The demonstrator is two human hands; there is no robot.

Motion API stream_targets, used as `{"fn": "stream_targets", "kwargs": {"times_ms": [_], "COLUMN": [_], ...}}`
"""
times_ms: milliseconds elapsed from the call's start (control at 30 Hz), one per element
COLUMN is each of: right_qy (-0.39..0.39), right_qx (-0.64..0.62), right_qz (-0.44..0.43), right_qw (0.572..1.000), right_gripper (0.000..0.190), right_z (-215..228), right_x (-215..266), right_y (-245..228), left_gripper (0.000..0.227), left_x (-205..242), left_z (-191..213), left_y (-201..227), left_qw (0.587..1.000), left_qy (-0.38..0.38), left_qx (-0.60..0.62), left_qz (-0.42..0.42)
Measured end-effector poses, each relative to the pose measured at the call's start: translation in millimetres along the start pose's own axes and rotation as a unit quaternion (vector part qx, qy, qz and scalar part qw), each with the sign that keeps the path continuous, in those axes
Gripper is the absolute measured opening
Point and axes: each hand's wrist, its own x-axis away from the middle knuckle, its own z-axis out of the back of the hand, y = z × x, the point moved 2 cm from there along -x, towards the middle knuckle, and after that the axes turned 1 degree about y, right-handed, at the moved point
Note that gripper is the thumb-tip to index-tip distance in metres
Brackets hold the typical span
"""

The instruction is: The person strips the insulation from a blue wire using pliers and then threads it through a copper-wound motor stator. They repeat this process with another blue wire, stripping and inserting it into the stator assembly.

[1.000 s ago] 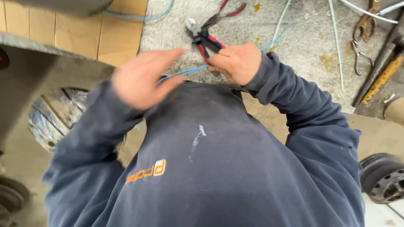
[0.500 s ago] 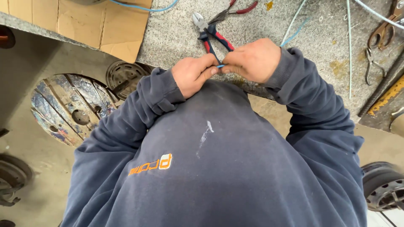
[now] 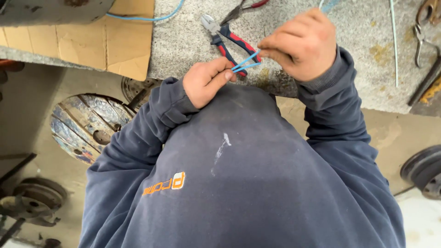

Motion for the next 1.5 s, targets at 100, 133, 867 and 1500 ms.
{"fn": "stream_targets", "kwargs": {"times_ms": [100,133,867,1500], "right_qy": [0.060,0.090,-0.002,0.061], "right_qx": [0.031,0.039,-0.060,-0.233], "right_qz": [0.008,0.005,-0.194,-0.188], "right_qw": [0.998,0.995,0.979,0.952], "right_gripper": [0.022,0.026,0.063,0.055], "right_z": [6.5,7.1,-90.2,-86.8], "right_x": [-9.2,-11.8,24.9,7.0], "right_y": [-9.0,-12.4,-25.6,-49.9], "left_gripper": [0.019,0.019,0.023,0.025], "left_x": [-2.7,-2.3,15.4,17.2], "left_z": [3.9,6.9,27.6,15.5], "left_y": [1.6,1.5,-12.3,-0.4], "left_qw": [1.000,1.000,0.977,0.942], "left_qy": [-0.012,-0.004,0.099,-0.016], "left_qx": [0.003,0.003,0.187,0.335], "left_qz": [-0.003,0.014,0.013,0.001]}}
